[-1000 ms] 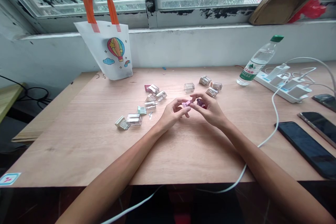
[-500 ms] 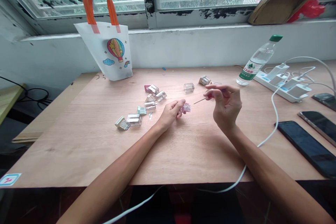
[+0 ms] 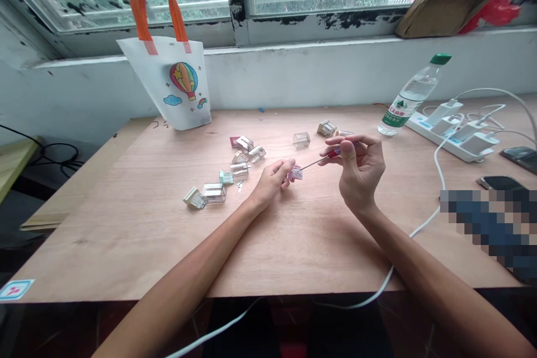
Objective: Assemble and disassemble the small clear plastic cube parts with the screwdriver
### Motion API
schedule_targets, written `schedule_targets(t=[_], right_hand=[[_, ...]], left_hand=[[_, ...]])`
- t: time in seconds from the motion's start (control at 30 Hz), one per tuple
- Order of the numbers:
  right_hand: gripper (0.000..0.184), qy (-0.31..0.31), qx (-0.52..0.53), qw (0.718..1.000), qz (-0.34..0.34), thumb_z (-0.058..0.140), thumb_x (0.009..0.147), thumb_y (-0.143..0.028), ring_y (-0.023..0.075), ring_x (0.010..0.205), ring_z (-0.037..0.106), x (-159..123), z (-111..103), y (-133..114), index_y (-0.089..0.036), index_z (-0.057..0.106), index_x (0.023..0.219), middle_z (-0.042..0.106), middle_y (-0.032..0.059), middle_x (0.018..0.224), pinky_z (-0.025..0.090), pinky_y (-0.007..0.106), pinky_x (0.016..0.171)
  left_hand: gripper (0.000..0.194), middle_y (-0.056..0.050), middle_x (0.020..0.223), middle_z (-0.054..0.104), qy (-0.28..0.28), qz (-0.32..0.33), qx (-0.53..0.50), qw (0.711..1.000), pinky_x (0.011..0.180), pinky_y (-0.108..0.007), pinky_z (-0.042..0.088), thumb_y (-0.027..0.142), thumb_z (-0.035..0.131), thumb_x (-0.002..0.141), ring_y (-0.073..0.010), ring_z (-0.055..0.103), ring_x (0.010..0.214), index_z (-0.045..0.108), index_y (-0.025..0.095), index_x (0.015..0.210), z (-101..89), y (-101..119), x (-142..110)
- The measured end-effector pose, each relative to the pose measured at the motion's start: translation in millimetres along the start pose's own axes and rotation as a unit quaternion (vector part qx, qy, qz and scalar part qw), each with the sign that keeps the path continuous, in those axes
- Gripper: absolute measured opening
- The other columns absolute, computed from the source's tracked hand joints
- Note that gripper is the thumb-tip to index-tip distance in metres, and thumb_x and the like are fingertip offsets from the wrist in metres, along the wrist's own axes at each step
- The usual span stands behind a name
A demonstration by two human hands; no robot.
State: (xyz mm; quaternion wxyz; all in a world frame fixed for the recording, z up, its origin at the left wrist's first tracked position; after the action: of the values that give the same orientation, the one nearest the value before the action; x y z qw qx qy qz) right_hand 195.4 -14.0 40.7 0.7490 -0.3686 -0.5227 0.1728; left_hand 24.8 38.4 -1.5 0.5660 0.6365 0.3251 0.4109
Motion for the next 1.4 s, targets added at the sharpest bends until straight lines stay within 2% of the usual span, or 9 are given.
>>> schedule_targets(t=[0.4,0.63,1.0,1.13,1.23,1.4], right_hand=[[0.015,-0.008,0.007,1.000,-0.011,0.057,0.101,-0.038,0.0153,0.072,0.071,-0.5,0.7,-0.3,-0.025,0.052,0.106,0.070,0.0020,0.094,0.065,0.032,0.058],[0.019,-0.008,0.006,1.000,-0.005,0.058,0.100,-0.042,0.0152,0.073,0.071,-1.6,0.8,0.8,-0.025,0.052,0.107,0.070,0.0015,0.093,0.066,0.032,0.058],[0.017,-0.020,-0.005,0.999,-0.031,0.056,0.101,-0.040,0.0151,0.074,0.071,-1.5,0.9,3.0,-0.026,0.053,0.110,0.069,0.0014,0.093,0.066,0.031,0.059],[0.020,-0.045,-0.017,0.998,-0.039,0.050,0.103,-0.041,0.0155,0.079,0.072,-3.0,2.9,-1.1,-0.027,0.058,0.116,0.070,0.0036,0.104,0.066,0.031,0.061],[0.032,-0.065,-0.057,0.996,-0.024,0.040,0.106,-0.042,0.0182,0.092,0.071,-3.7,4.4,-4.2,-0.027,0.064,0.121,0.068,0.0065,0.117,0.067,0.034,0.065],[0.032,-0.099,-0.053,0.994,-0.013,0.040,0.105,-0.038,0.0191,0.096,0.070,-2.7,4.6,3.6,-0.032,0.057,0.132,0.064,0.0064,0.129,0.067,0.034,0.067]], left_hand=[[0.052,0.003,0.054,0.045,0.002,0.003,-0.005,1.000,0.052,-0.025,0.031,0.063,0.055,0.092,-0.0108,0.045,0.055,0.055,0.017,0.068,1.8,-2.3,0.0],[0.050,0.004,0.055,0.045,0.004,0.000,-0.006,1.000,0.052,-0.025,0.031,0.062,0.056,0.092,-0.0105,0.044,0.055,0.060,0.015,0.075,1.8,-2.5,-0.2],[0.051,0.003,0.059,0.048,0.001,0.000,-0.001,1.000,0.052,-0.025,0.032,0.062,0.057,0.091,-0.0096,0.044,0.055,0.056,0.016,0.070,2.1,-1.2,-0.5],[0.047,0.003,0.063,0.049,0.000,-0.005,-0.014,1.000,0.052,-0.025,0.031,0.059,0.059,0.091,-0.0072,0.040,0.051,0.057,0.015,0.074,3.2,0.2,-1.2],[0.046,0.003,0.065,0.051,0.025,-0.009,-0.016,1.000,0.052,-0.025,0.031,0.057,0.062,0.090,-0.0066,0.039,0.050,0.054,0.016,0.071,2.8,3.6,-2.5],[0.047,0.002,0.064,0.052,0.064,-0.010,-0.024,0.998,0.054,-0.025,0.033,0.057,0.064,0.087,-0.0079,0.042,0.053,0.048,0.018,0.068,0.9,7.6,-3.6]])
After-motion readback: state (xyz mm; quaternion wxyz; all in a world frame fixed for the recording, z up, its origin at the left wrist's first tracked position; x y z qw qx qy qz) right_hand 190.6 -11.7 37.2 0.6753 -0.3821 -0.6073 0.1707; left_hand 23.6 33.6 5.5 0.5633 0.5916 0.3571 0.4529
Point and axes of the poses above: each hand's wrist, its own x-axis towards the middle knuckle, its own z-axis out of the palm, y = z × x, the point moved 4 cm from there along x, towards the middle knuckle
